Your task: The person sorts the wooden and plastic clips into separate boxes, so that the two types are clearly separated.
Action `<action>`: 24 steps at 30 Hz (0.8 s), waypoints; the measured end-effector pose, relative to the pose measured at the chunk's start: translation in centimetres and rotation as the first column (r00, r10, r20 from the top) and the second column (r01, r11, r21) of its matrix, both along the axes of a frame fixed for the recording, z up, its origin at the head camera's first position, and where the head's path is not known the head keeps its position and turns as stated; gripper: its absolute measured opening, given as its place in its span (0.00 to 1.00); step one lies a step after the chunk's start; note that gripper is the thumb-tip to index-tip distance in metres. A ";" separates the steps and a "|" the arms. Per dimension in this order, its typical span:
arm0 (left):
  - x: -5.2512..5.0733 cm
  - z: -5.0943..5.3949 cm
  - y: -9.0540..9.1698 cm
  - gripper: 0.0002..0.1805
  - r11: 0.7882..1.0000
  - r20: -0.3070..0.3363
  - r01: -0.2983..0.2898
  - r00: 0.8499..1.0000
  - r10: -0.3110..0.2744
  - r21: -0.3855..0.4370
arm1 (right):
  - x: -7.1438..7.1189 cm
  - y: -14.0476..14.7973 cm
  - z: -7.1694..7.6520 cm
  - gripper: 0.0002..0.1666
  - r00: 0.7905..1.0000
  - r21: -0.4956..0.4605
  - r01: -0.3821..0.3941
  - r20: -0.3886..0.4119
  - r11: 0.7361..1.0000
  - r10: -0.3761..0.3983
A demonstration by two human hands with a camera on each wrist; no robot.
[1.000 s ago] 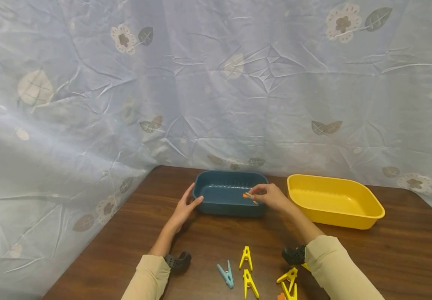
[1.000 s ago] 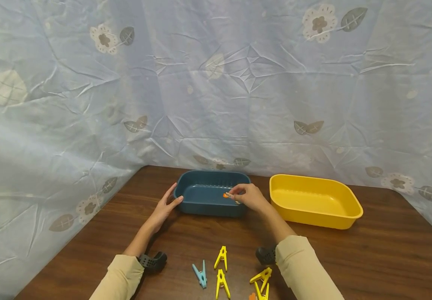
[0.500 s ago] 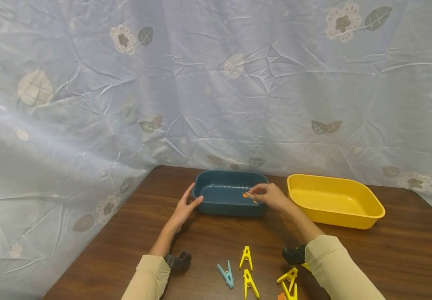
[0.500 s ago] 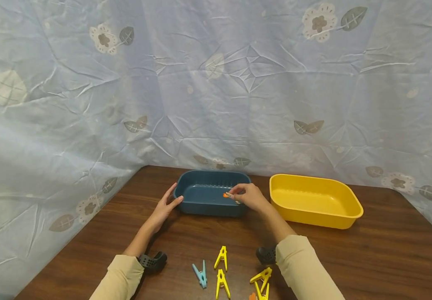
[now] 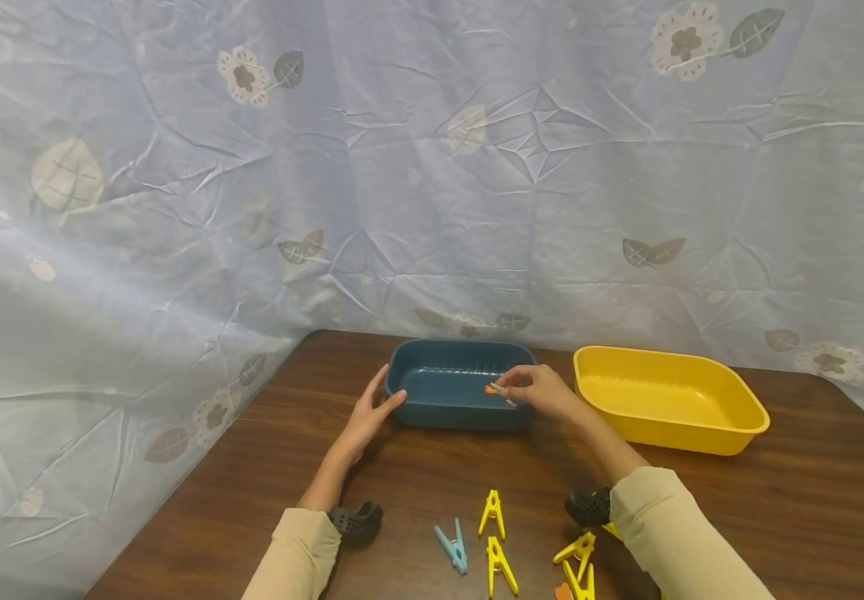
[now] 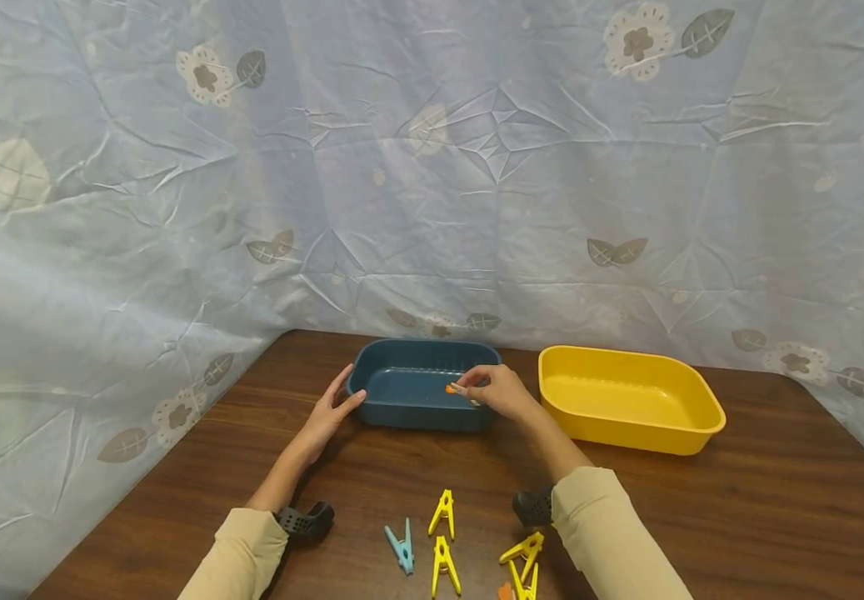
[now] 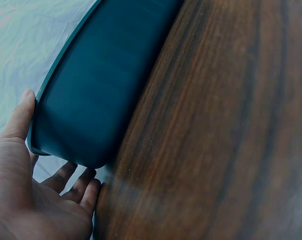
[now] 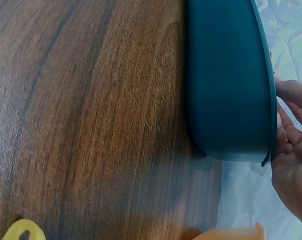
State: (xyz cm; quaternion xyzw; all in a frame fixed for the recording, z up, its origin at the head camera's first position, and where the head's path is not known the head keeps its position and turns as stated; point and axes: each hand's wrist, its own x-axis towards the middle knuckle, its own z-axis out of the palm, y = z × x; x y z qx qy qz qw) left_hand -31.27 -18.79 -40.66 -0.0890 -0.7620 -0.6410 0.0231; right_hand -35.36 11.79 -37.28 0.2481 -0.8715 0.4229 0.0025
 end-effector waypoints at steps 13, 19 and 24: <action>-1.6 -2.2 -0.4 0.40 0.999 -0.019 -0.036 0.999 0.036 -0.001 | 0.2 -0.1 0.2 0.10 1.000 0.000 -0.007 0.002 1.000 0.007; -1.4 -1.8 -0.3 0.40 1.000 -0.013 -0.024 1.000 0.024 -0.002 | 0.2 -0.1 0.2 0.10 1.000 0.004 -0.006 0.008 1.000 0.006; -0.8 -1.0 -0.2 0.40 1.000 -0.008 -0.014 1.000 0.014 -0.007 | 0.1 -0.1 0.3 0.10 1.000 0.001 -0.011 0.012 1.000 0.011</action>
